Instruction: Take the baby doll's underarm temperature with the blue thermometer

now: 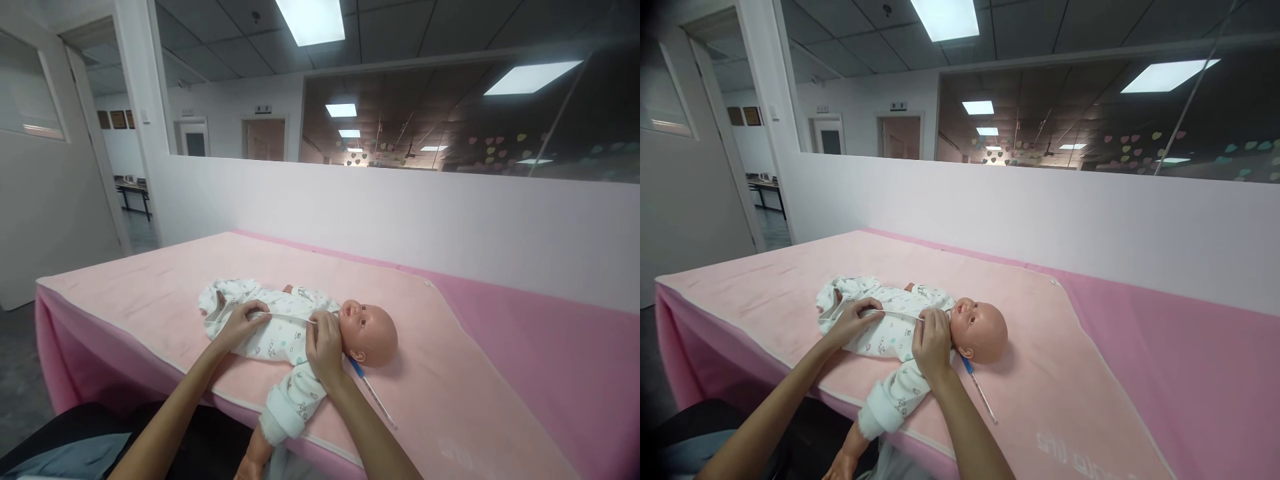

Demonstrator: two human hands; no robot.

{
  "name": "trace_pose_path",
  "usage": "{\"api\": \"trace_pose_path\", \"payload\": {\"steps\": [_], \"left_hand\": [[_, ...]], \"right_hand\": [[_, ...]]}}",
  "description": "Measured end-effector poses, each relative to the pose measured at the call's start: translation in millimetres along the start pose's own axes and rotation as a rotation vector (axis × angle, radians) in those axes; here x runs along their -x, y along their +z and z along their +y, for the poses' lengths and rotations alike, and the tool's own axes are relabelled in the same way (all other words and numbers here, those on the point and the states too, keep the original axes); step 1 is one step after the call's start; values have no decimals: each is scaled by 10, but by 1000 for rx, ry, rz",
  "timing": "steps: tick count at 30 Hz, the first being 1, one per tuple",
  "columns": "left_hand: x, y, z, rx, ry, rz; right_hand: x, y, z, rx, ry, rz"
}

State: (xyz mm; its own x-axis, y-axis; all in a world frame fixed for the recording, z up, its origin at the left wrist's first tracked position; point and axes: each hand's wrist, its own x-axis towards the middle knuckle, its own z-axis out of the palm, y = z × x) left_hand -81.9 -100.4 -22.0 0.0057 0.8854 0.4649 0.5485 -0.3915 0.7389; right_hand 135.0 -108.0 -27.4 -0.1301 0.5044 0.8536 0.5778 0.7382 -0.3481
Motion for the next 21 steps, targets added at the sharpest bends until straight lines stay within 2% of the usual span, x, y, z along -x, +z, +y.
{"api": "trace_pose_path", "payload": {"steps": [3,5,8,10,12,14,17,19,21], "left_hand": [[-6,36,19,-11,37,24],[-48,23,34,-27,51,-12],[-212,-61,82,-85,21,-193],[-377,-100,163,-146,2,-323],[-550,-60,294,-197,56,-384],[-695,85,453,-224,133,-398],[-825,425,640,-118,194,-453],[-857,631,680,-12,188,-579],[-860,752,652,45,165,-695]], "right_hand": [[-16,23,-6,31,12,2],[-23,17,-31,46,14,-2],[22,-95,-118,104,-12,-36],[123,-265,-190,180,-34,-65],[295,-496,-234,274,-29,-76],[528,-748,-215,379,47,-28],[911,-1077,-54,618,134,16],[1123,-1230,94,774,84,-9],[1268,-1321,219,838,1,-68]]}}
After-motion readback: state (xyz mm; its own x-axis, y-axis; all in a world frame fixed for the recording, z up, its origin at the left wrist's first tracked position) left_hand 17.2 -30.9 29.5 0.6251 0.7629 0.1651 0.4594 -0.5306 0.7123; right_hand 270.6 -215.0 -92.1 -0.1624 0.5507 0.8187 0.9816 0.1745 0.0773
